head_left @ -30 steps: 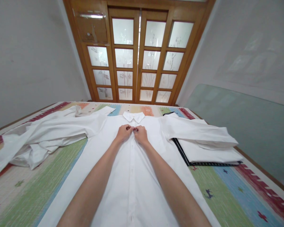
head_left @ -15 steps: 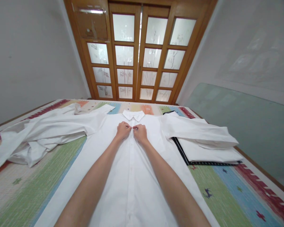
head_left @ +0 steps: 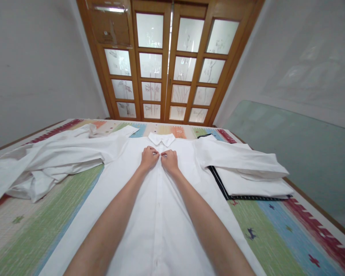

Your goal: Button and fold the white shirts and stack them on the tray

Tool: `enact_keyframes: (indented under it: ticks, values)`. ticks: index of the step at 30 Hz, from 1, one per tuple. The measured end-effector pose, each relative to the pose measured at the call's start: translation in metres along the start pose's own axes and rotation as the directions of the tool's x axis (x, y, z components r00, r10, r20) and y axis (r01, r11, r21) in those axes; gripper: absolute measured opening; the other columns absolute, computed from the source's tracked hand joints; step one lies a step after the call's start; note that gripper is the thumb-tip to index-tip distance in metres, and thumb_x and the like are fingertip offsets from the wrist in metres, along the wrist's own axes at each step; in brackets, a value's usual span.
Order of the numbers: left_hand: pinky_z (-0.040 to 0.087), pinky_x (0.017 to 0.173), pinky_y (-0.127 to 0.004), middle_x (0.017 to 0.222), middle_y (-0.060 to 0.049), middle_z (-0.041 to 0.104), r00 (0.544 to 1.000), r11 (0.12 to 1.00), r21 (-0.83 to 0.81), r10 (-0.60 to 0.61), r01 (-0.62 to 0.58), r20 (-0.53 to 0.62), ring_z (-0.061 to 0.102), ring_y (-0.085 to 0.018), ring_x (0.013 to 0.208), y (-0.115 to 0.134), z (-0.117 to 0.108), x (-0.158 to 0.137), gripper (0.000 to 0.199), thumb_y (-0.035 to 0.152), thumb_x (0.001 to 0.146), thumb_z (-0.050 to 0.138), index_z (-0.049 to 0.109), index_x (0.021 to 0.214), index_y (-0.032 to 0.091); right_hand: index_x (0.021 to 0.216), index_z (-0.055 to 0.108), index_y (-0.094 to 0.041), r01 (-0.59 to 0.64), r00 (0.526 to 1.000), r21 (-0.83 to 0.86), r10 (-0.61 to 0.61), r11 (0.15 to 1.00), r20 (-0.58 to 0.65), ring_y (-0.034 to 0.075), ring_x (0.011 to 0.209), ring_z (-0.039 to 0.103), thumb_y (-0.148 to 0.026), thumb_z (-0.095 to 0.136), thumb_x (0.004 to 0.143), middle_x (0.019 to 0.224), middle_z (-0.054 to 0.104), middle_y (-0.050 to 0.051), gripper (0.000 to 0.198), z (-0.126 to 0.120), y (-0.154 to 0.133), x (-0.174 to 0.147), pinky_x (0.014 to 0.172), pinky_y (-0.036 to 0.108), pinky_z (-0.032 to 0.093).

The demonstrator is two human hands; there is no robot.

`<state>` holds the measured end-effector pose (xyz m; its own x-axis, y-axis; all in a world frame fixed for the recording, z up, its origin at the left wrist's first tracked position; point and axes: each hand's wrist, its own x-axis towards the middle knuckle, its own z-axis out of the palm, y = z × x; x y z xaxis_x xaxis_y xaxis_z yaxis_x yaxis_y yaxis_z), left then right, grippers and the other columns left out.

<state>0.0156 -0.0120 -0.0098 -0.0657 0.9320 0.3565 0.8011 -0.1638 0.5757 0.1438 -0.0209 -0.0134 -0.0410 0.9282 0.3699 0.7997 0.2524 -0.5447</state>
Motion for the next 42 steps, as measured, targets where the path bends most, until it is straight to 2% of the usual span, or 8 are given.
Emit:
enact_keyframes:
  ticks: [5,13,19,27,35,42]
  values:
    - [0.045,0.097,-0.035,0.101,-0.006,0.066,0.999,0.999,-0.010,0.035,-0.035,0.029,0.059,-0.022,0.103,-0.002,0.000,0.001,0.023,0.014,0.079,0.054,0.076,0.084,0.021,0.086,0.075,-0.018,0.001,1.000,0.027,-0.001,1.000,-0.018,0.024,0.101,0.053,-0.012,0.056,0.080,0.098,0.068,0.009,0.022,0.001,0.001,0.001,0.088,0.033,0.041]
    - [0.045,0.097,-0.035,0.097,-0.004,0.069,0.992,0.991,-0.075,0.118,-0.114,0.052,0.061,-0.021,0.097,-0.012,-0.001,0.004,0.018,0.018,0.074,0.062,0.078,0.081,0.023,0.085,0.076,-0.018,0.004,1.000,0.079,-0.004,0.997,-0.001,0.025,0.101,0.052,-0.011,0.055,0.080,0.097,0.067,0.010,0.022,0.002,0.005,0.003,0.091,0.035,0.041]
    - [0.045,0.094,-0.033,0.096,-0.003,0.072,0.994,0.994,-0.097,0.051,-0.042,0.094,0.063,-0.021,0.095,-0.008,-0.004,0.005,0.021,0.019,0.076,0.056,0.077,0.073,0.020,0.090,0.077,-0.018,0.010,1.000,0.067,-0.012,0.998,0.027,0.026,0.103,0.052,-0.007,0.050,0.081,0.101,0.067,0.010,0.031,0.000,0.005,0.002,0.092,0.035,0.042]
    - [0.049,0.089,-0.033,0.091,-0.005,0.073,0.996,0.990,-0.125,0.072,-0.066,0.043,0.065,-0.020,0.086,-0.007,-0.002,0.003,0.011,0.023,0.073,0.065,0.075,0.070,0.020,0.090,0.079,-0.020,0.038,0.998,0.017,-0.039,0.999,0.045,0.026,0.103,0.051,-0.003,0.049,0.079,0.104,0.067,0.010,0.036,0.000,0.004,0.002,0.089,0.034,0.042]
    - [0.047,0.092,-0.037,0.093,-0.005,0.071,0.991,0.989,-0.071,0.133,-0.132,0.011,0.062,-0.022,0.093,-0.007,0.001,0.003,0.016,0.019,0.075,0.059,0.074,0.068,0.020,0.092,0.078,-0.017,0.043,0.999,0.005,-0.043,0.999,-0.008,0.025,0.100,0.053,-0.005,0.049,0.082,0.099,0.066,0.012,0.033,-0.002,-0.001,-0.002,0.090,0.034,0.042]
    - [0.047,0.093,-0.036,0.091,-0.004,0.070,0.990,0.985,-0.101,0.143,-0.143,-0.002,0.062,-0.021,0.094,-0.009,0.002,0.003,0.016,0.019,0.075,0.059,0.073,0.069,0.021,0.095,0.079,-0.016,0.030,0.999,0.001,-0.030,1.000,0.029,0.025,0.101,0.054,-0.003,0.048,0.082,0.101,0.068,0.013,0.037,-0.003,-0.001,-0.001,0.091,0.035,0.041]
